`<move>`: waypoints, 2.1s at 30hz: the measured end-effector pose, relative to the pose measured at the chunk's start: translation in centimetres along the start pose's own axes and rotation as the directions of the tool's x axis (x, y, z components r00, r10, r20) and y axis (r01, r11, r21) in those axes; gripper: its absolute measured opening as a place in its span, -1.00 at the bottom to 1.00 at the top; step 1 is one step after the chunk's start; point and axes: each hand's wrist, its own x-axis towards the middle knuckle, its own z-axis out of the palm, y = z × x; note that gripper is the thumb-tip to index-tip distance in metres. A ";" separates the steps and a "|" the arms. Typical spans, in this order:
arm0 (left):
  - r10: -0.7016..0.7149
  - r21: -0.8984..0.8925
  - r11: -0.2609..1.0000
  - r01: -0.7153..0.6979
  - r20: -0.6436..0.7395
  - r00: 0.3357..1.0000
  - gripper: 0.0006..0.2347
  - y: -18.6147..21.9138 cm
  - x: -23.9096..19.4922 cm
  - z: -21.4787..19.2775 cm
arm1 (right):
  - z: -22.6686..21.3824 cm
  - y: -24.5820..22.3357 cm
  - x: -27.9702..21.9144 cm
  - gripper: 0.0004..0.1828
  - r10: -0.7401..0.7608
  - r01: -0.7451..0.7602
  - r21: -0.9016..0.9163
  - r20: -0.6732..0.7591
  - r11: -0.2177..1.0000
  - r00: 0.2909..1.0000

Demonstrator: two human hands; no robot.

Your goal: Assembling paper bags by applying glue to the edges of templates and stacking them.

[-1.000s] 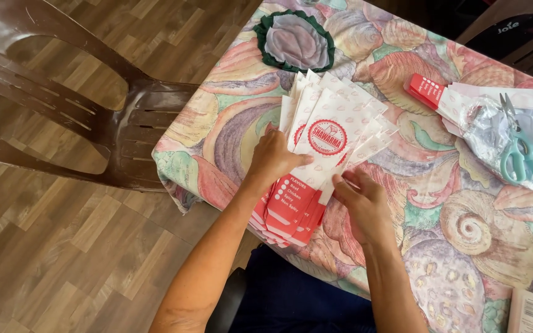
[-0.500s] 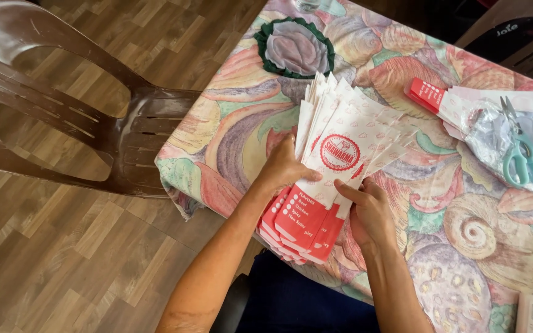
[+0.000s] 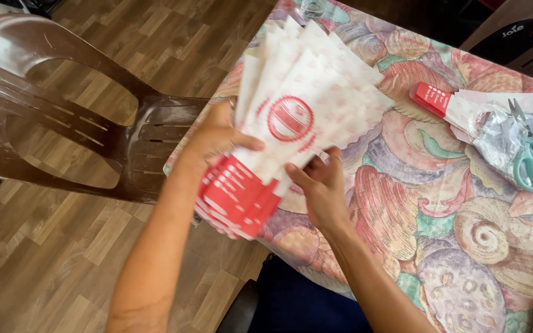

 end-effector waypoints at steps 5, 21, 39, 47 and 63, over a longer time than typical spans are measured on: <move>0.004 0.268 0.963 0.014 -0.064 0.998 -0.36 3.4 1.4 -4.3 | 2.6 3.8 4.7 -0.14 0.013 0.003 -0.215 0.073 0.977 0.997; 0.558 0.955 -0.125 -0.269 0.292 0.776 -0.48 -6.4 -2.8 -0.6 | -12.8 -0.9 -4.8 -0.51 -0.024 0.085 -0.508 0.126 0.857 0.992; 0.190 0.853 0.427 -0.299 0.239 0.952 -0.53 -8.9 -9.4 20.0 | -16.3 -0.2 -13.1 -0.71 -0.454 0.477 -0.877 0.450 -0.061 0.769; 0.590 0.784 0.094 -0.614 0.453 0.668 -0.65 -10.6 -13.1 17.5 | -21.4 -4.0 -17.2 -0.73 -0.470 0.421 -0.902 0.331 0.097 0.818; 0.649 0.297 0.247 -0.922 0.656 0.385 -0.76 -13.5 -19.6 21.4 | -22.1 -2.2 -20.1 -0.75 -0.504 0.622 -0.780 0.513 0.065 0.695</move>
